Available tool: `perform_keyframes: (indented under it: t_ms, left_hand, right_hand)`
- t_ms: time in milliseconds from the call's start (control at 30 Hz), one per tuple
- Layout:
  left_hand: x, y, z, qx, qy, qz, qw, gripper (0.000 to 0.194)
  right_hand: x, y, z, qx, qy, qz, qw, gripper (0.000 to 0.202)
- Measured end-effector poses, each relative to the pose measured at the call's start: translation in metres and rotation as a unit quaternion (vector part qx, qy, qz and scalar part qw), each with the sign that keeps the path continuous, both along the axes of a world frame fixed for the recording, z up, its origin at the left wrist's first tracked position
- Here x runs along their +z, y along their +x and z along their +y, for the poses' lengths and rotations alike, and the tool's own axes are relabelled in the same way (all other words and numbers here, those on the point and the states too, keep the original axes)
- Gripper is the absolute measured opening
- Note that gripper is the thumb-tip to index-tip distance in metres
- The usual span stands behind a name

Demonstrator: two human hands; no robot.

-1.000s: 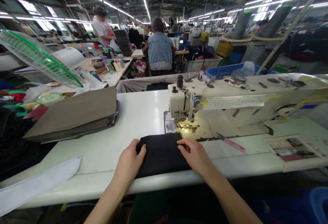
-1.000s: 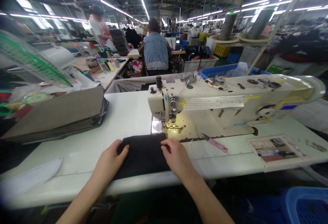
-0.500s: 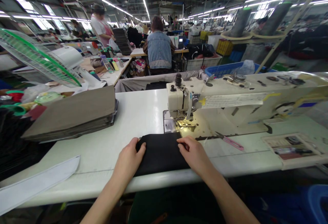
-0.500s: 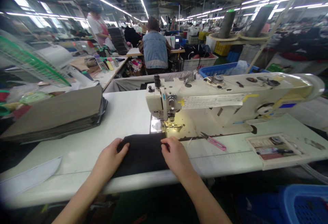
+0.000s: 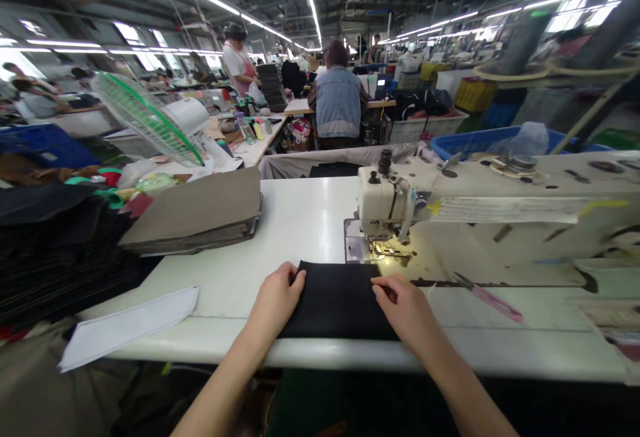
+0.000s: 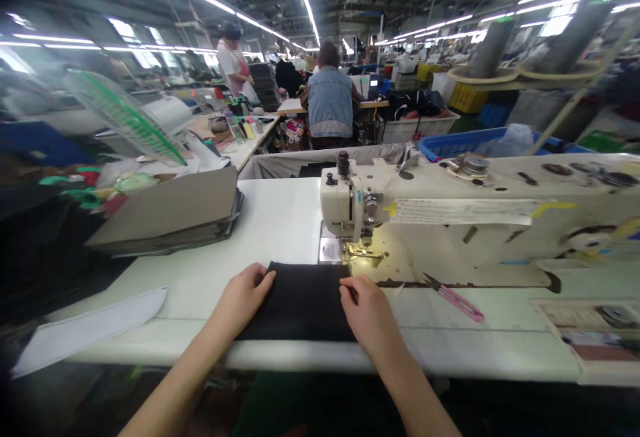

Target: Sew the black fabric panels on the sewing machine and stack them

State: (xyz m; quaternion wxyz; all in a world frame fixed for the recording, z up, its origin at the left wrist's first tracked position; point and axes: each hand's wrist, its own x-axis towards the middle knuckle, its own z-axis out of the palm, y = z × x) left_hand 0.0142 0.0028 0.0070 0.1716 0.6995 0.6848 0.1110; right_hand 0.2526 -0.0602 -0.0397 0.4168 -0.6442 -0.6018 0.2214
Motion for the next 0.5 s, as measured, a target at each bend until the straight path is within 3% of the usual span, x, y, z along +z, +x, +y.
perform_keyframes:
  t_ms: [500]
  left_hand:
    - [-0.0052, -0.0002, -0.0011, 0.0, -0.012, 0.008, 1.0, 0.013]
  right_hand:
    - [-0.0073, 0.0025, -0.0027, 0.012, -0.002, -0.053, 0.999, 0.026]
